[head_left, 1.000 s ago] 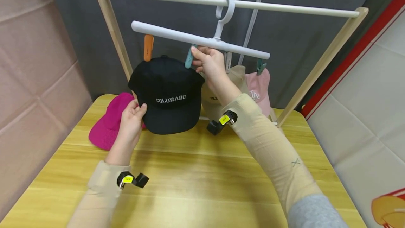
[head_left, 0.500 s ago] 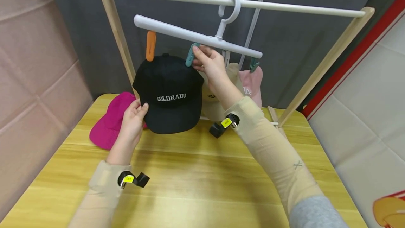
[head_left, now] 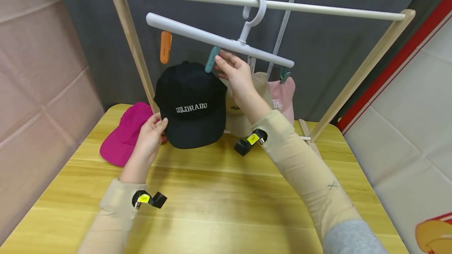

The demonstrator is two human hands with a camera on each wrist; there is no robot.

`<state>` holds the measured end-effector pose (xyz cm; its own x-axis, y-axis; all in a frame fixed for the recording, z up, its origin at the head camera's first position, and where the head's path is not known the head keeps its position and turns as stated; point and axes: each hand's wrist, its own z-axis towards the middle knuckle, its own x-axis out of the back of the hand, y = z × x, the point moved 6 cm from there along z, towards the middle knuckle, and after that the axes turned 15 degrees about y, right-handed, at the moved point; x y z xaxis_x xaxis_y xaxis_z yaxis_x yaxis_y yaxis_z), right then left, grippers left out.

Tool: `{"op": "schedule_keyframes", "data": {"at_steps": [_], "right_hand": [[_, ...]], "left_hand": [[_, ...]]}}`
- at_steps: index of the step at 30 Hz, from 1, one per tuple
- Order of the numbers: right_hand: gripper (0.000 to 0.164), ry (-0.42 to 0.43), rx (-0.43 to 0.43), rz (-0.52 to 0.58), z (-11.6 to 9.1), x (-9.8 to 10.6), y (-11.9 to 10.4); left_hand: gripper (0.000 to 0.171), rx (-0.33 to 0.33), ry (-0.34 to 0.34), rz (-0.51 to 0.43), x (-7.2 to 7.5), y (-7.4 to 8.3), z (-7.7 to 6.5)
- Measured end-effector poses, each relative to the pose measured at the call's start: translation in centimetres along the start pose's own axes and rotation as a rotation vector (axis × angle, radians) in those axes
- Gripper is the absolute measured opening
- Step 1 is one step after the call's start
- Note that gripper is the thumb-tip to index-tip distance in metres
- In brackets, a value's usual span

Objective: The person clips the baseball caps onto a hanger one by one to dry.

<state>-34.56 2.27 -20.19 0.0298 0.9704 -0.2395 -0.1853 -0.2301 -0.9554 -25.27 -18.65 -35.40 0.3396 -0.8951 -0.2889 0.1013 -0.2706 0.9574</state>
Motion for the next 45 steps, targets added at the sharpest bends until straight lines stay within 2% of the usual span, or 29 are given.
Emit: {"op": "schedule_keyframes", "data": {"at_steps": [8, 20, 29, 37, 45], "right_hand": [[0.034, -0.042, 0.021, -0.01, -0.1, 0.0, 0.4], [0.032, -0.045, 0.024, -0.024, -0.3, 0.2, 1.1], [0.033, -0.041, 0.055, -0.029, -0.3, 0.7, 1.5], [0.03, -0.02, 0.051, -0.03, -0.5, 1.2, 2.0], [0.028, -0.01, 0.062, 0.03, -0.9, 1.6, 2.5]], "left_hand": [[0.051, 0.044, 0.0, 0.09, 0.4, -1.1, 0.4], [0.057, 0.076, -0.024, 0.082, 1.5, -2.0, 0.6], [0.054, 0.042, -0.036, 0.129, 2.3, -2.3, 0.5], [0.053, 0.016, -0.023, 0.191, 3.7, -2.5, 0.1], [0.051, 0.021, 0.009, 0.226, 5.3, -2.4, -0.3]]}}
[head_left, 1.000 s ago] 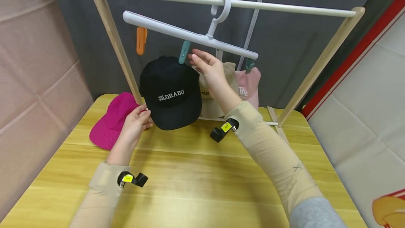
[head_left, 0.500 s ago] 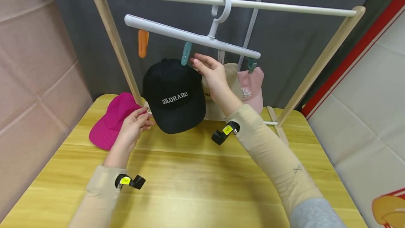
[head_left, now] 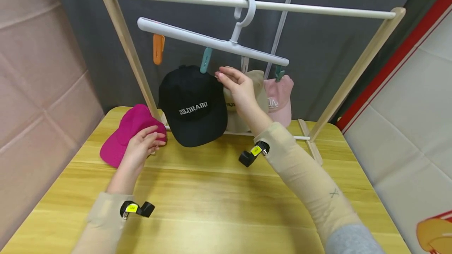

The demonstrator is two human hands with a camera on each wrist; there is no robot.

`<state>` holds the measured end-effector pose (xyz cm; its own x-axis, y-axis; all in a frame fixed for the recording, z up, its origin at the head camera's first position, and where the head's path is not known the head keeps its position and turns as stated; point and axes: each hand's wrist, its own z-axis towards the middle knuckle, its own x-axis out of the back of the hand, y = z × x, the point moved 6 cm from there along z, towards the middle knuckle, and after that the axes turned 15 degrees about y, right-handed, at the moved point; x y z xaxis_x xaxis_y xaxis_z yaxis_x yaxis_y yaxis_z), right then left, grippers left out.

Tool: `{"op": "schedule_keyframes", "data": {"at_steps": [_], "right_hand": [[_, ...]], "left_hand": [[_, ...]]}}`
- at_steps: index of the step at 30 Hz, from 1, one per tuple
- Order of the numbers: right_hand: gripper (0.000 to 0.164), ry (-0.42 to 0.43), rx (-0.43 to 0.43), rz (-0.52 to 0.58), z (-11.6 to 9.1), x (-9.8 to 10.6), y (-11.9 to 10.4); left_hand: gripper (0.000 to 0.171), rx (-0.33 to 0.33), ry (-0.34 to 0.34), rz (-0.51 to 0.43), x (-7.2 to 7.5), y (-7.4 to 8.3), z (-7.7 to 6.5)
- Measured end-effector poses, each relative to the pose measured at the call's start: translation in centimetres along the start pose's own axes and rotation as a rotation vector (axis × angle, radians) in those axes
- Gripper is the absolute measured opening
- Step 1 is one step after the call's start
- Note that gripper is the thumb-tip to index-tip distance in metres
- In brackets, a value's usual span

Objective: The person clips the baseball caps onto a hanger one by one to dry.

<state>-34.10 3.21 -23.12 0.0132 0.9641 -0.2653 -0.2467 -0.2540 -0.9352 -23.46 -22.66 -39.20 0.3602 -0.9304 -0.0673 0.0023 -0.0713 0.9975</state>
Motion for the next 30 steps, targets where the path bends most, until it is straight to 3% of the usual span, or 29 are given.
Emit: {"op": "schedule_keyframes", "data": {"at_steps": [13, 18, 23, 30], "right_hand": [[0.026, 0.03, -0.001, -0.019, -1.0, 0.3, 0.6], [0.023, 0.024, 0.0, -0.017, -1.5, 0.3, 0.9], [0.021, 0.019, 0.0, -0.018, -2.0, 0.2, 1.0], [0.021, 0.006, 0.015, -0.023, -3.0, 0.1, 1.3]], "left_hand": [[0.047, 0.03, 0.027, 0.006, 2.1, -0.1, -0.8], [0.045, 0.035, 0.051, 0.029, 3.1, -1.0, -0.6], [0.034, 0.051, 0.07, -0.01, 4.1, -1.0, -1.3], [0.025, 0.061, 0.11, 0.006, 5.3, -0.3, -2.6]]}}
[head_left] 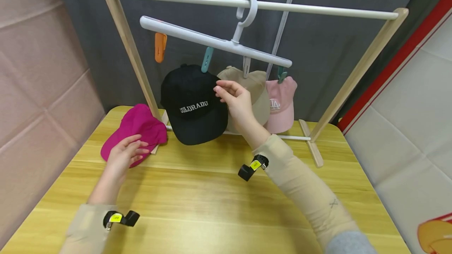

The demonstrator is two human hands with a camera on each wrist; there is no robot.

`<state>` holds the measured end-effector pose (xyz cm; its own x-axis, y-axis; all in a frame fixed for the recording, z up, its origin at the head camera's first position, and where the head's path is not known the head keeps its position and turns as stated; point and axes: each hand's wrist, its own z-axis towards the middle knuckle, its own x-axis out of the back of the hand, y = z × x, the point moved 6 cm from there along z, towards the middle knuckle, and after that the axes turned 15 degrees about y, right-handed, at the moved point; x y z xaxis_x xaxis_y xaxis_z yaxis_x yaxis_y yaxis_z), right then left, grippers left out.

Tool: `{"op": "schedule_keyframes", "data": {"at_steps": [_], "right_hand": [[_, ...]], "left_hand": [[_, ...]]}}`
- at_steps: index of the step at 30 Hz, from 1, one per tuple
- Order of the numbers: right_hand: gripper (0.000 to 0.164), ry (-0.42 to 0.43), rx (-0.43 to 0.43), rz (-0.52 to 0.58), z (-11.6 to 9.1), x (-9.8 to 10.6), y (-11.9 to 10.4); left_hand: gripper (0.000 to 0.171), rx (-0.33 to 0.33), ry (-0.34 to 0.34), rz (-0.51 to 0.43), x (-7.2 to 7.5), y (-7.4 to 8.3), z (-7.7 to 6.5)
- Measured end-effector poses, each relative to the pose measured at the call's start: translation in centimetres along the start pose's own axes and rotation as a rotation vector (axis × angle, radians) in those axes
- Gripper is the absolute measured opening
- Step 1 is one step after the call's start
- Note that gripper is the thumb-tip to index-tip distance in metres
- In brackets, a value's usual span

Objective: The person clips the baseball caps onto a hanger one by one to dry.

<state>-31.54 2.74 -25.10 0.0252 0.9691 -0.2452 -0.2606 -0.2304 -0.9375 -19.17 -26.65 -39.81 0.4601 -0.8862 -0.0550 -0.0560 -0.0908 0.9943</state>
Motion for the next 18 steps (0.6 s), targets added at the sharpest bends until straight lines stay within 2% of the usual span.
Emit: {"op": "schedule_keyframes", "data": {"at_steps": [7, 10, 12, 18], "right_hand": [[0.021, -0.046, 0.032, 0.017, -1.3, -0.4, 0.5], [0.02, -0.063, 0.057, 0.003, -1.9, -0.5, 0.7], [0.02, -0.073, 0.066, 0.001, -2.3, -0.6, 1.0], [0.018, -0.101, 0.066, 0.025, -3.6, -1.1, 1.7]], "left_hand": [[0.015, -0.014, 0.002, -0.101, 0.4, 0.8, -1.0], [0.016, -0.044, 0.01, -0.115, 1.2, 0.1, -0.3], [0.023, -0.072, 0.0, -0.123, 2.2, -1.3, 0.8], [0.041, -0.078, 0.027, -0.159, 6.5, -7.9, 6.2]]}}
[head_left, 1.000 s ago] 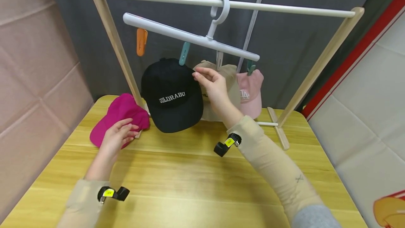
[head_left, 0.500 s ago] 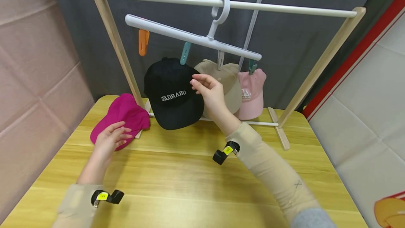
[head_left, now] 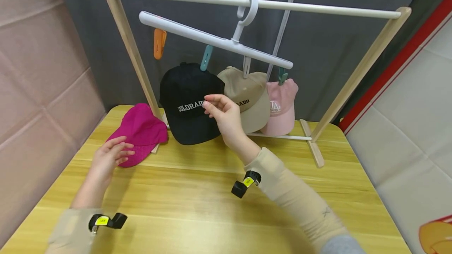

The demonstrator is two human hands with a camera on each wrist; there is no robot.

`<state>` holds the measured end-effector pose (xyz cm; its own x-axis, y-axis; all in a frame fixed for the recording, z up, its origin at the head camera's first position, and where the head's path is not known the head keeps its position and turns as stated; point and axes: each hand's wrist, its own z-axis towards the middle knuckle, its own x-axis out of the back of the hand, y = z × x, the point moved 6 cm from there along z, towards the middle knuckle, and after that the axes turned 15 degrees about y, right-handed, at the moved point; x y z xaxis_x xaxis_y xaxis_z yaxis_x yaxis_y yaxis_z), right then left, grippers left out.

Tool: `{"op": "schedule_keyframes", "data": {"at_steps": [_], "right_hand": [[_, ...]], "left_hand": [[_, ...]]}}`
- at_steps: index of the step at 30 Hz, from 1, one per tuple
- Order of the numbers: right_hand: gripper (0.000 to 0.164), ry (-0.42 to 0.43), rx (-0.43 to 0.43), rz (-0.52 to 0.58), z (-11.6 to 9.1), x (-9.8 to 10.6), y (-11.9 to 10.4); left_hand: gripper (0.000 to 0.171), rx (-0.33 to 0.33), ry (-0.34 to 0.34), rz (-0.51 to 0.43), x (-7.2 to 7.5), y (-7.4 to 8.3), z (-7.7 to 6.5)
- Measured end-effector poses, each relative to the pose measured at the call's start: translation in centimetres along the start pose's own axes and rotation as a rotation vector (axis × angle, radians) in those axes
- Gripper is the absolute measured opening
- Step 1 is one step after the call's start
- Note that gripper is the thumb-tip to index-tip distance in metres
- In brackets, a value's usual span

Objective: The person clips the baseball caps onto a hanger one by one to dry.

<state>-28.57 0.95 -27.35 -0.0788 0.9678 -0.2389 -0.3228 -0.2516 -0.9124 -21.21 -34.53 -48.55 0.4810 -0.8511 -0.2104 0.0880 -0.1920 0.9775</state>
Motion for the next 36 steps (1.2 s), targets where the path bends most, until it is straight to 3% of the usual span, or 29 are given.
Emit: {"op": "schedule_keyframes", "data": {"at_steps": [4, 14, 29, 32, 36], "right_hand": [[0.018, -0.026, -0.005, 0.017, -1.0, -0.6, 0.3], [0.02, -0.059, -0.038, 0.021, -2.8, -1.3, 1.9], [0.018, -0.133, -0.169, 0.061, -5.3, -2.7, 4.9], [0.019, -0.15, -0.195, 0.068, -5.8, -3.0, 5.5], [0.021, -0.164, -0.229, 0.064, -6.4, -3.2, 6.4]], "left_hand": [[0.045, 0.0, 0.03, -0.015, 1.6, -1.4, 1.4], [0.045, -0.016, 0.045, -0.007, 2.5, -0.5, 2.0], [0.046, -0.091, 0.106, 0.125, 6.2, -1.3, 4.8], [0.041, -0.094, 0.102, 0.147, 5.7, 0.2, 3.9], [0.03, -0.076, 0.107, 0.142, 3.4, 3.4, 1.1]]}}
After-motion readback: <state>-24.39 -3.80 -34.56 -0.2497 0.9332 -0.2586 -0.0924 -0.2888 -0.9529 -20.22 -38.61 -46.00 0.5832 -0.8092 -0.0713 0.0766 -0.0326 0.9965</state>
